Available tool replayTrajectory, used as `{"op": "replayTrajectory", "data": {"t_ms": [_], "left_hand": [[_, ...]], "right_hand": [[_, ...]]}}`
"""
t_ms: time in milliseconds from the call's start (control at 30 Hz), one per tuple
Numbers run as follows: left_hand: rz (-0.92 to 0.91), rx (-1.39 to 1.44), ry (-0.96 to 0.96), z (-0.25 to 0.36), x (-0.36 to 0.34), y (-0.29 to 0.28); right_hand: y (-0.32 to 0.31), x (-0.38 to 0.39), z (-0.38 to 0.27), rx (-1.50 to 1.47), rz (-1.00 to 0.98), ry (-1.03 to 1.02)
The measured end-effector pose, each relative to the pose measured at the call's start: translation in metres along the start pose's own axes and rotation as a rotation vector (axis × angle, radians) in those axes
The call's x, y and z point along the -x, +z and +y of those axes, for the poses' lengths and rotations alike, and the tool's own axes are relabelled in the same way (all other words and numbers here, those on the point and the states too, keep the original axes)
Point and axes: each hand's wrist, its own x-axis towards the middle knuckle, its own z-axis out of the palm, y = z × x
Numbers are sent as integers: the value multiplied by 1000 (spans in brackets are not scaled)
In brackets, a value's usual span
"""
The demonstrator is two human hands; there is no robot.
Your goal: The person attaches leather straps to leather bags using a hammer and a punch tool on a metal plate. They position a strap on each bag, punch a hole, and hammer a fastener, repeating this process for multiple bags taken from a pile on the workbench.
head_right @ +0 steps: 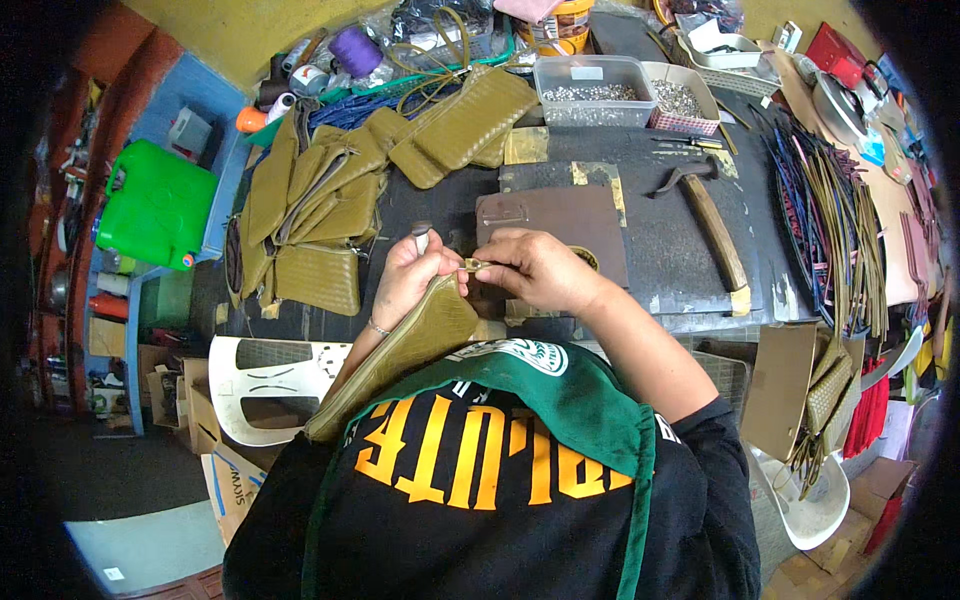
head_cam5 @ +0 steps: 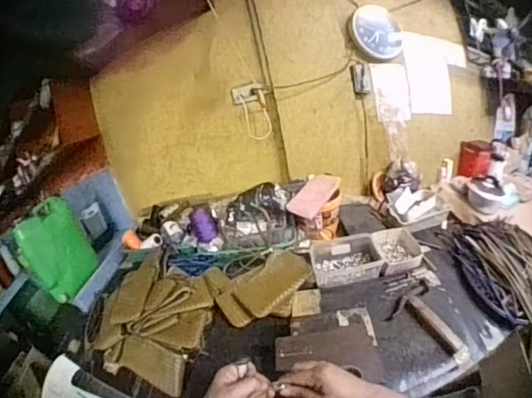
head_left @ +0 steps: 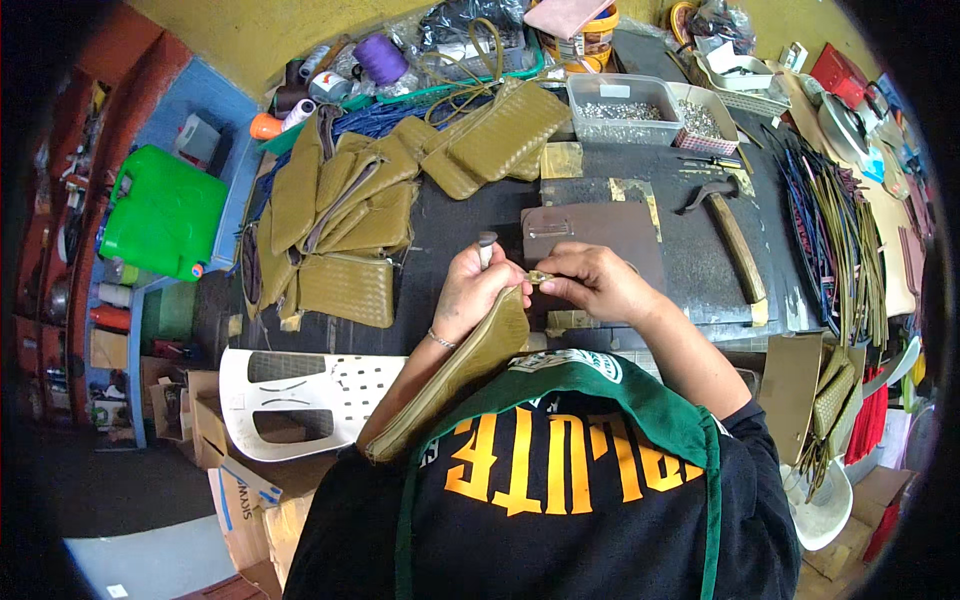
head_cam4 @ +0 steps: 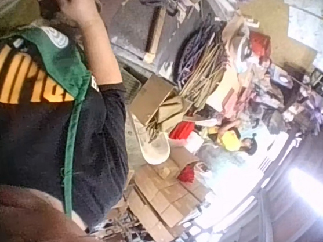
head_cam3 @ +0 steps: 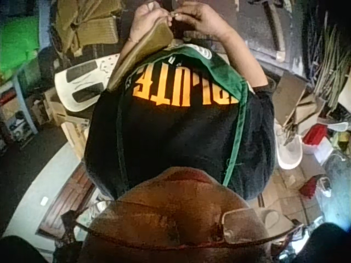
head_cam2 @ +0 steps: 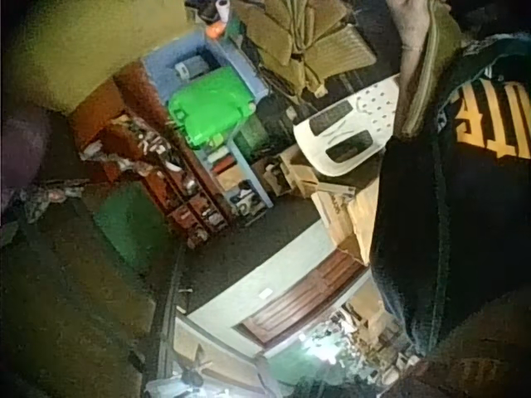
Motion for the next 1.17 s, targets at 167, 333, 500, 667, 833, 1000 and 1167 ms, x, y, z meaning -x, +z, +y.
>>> {"op": "replayTrajectory", "data": {"t_ms": [167, 333, 500, 667, 833, 1000, 1167], "left_hand": [[-51, 41, -103, -2, -5, 30], [-165, -20, -104, -11, -22, 70], [-260, 194, -79, -22, -34, 127], [-474, 123, -174, -56, -40, 190], [-474, -700, 607, -74, -32, 230], [-371, -515, 505, -101, -56, 239], [-188, -181, 55, -82, -107, 198]], "right_hand": [[-25, 24, -1, -50, -43, 36], [-50, 65, -17, 554, 316, -151], [-43, 158, -34, 549, 666, -41], [-40, 203, -5, -469, 636, 295], [-40, 217, -9, -939, 670, 77], [-50, 241, -21, -481, 681, 240], [-62, 272, -30, -68, 1060, 214]]}}
